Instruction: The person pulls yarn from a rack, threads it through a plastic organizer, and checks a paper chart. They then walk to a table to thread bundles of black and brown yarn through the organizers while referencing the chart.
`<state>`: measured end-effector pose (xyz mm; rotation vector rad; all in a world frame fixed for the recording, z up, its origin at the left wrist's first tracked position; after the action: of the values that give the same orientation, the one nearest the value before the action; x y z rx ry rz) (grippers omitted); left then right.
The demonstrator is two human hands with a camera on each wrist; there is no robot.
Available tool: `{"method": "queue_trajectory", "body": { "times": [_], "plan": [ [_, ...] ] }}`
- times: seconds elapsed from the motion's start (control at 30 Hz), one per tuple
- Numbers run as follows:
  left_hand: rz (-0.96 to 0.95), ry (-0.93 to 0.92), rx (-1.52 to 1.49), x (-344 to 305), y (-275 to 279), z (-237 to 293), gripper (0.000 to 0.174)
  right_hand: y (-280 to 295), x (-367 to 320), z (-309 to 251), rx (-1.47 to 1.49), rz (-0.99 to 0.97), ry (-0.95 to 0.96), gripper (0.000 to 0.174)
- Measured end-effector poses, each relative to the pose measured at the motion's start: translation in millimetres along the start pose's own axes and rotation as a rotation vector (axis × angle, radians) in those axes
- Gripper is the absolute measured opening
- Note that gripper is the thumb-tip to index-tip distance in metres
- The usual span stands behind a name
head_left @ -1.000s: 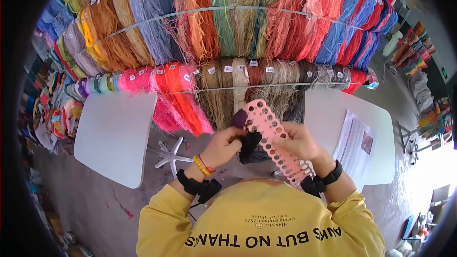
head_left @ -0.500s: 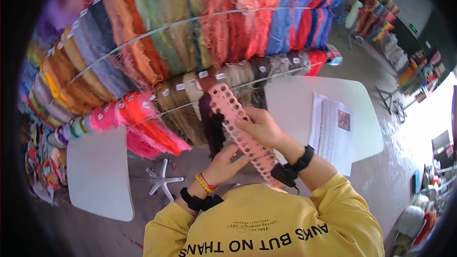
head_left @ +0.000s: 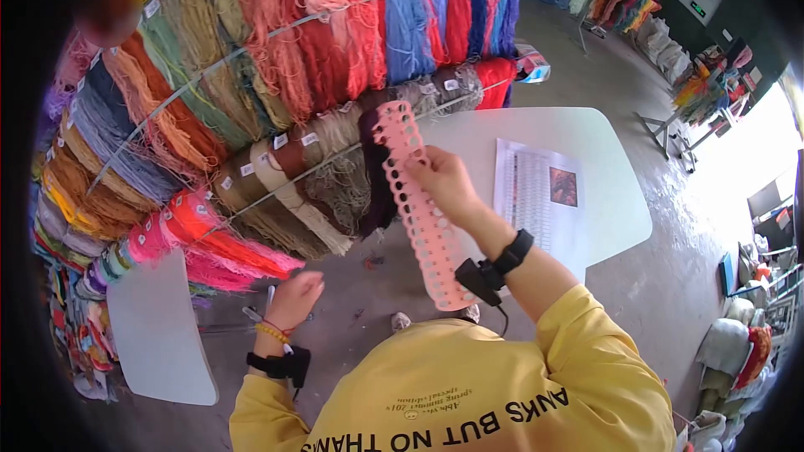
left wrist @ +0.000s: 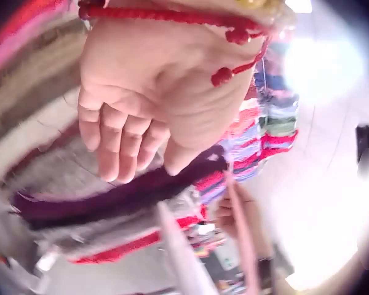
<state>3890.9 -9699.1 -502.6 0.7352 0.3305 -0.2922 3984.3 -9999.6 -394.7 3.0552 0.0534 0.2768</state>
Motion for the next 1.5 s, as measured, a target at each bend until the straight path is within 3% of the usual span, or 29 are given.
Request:
{"method": "queue_trajectory", "body": {
  "times": [0.1, 0.2, 0.27, 0.37, 0.43, 0.5, 0.6, 0.7, 0.87, 0.93, 1.07, 1.17, 1.27, 1.37, 1.5],
  "plan": [
    [-0.145, -0.148, -0.871, 13.0, -31.9, 109.5, 0.023, -13.7, -5.3, 6.7, 0.063, -0.042, 0.043, 0.020],
    [-0.189, -0.190, -1.179, 32.2, -61.8, 169.7, 0.020, -8.1, -13.9, 8.9, 0.057, -0.094, 0.030, 0.025],
    [-0.113, -0.161, -1.124, 38.8, -73.1, 172.7, 0.017, 7.3, -17.7, 7.7, -0.040, -0.127, 0.000, 0.029],
    [0.023, -0.096, -1.084, 47.7, -78.5, 166.5, 0.015, 60.7, -34.5, 10.0, -0.235, -0.165, 0.115, 0.030],
    [0.106, -0.067, -1.094, 45.9, -70.3, 169.8, 0.014, 109.6, -55.9, 5.4, -0.658, -0.145, 0.282, 0.041],
    [0.110, -0.139, -1.057, 46.7, -61.1, 188.6, 0.013, 154.3, -78.9, 7.4, -1.066, -0.169, 0.191, 0.050],
    [0.087, -0.229, -0.933, 53.0, -73.7, 224.6, 0.011, 207.3, -104.3, 26.8, -1.269, -0.166, 0.101, 0.058],
    [-0.014, -0.225, -0.797, 61.5, -114.9, 265.6, 0.009, 236.3, -113.5, 29.4, -1.293, -0.201, 0.090, 0.061],
    [-0.076, -0.232, -0.573, 108.7, -197.6, 269.5, 0.009, 267.3, -112.6, 32.6, -1.271, -0.244, 0.180, 0.060],
    [0.012, -0.285, -0.387, 113.6, -203.7, 280.0, 0.009, 276.3, -111.8, 31.1, -1.273, -0.268, 0.187, 0.060],
    [0.013, -0.139, -0.308, 105.0, -204.0, 289.7, 0.018, 293.2, -107.3, 29.4, -1.276, -0.316, 0.202, 0.060],
    [0.085, -0.140, -0.251, 104.8, -207.1, 286.9, 0.020, 299.3, -102.7, 31.7, -1.274, -0.353, 0.216, 0.061],
    [0.224, -0.214, -0.148, 106.1, -211.3, 282.0, 0.035, 301.5, -98.8, 32.9, -1.274, -0.388, 0.223, 0.061],
    [0.243, -0.211, -0.055, 98.6, -208.3, 289.3, 0.053, 300.0, -94.8, 31.2, -1.279, -0.417, 0.209, 0.061],
    [0.246, -0.210, -0.027, 101.5, -208.4, 286.6, 0.056, 296.9, -90.7, 28.2, -1.276, -0.424, 0.208, 0.061]
  ]
}}
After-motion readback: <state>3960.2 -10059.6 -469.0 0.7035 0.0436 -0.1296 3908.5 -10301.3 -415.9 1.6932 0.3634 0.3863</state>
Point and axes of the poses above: each hand's wrist, its own x-axis towards the middle knuckle, its own y-axis out of the back of the hand, z = x × y, the point moved 5 cm from there along x, towards the middle knuckle, and after that the axes turned 10 degrees about y, right-handed, at the moved point
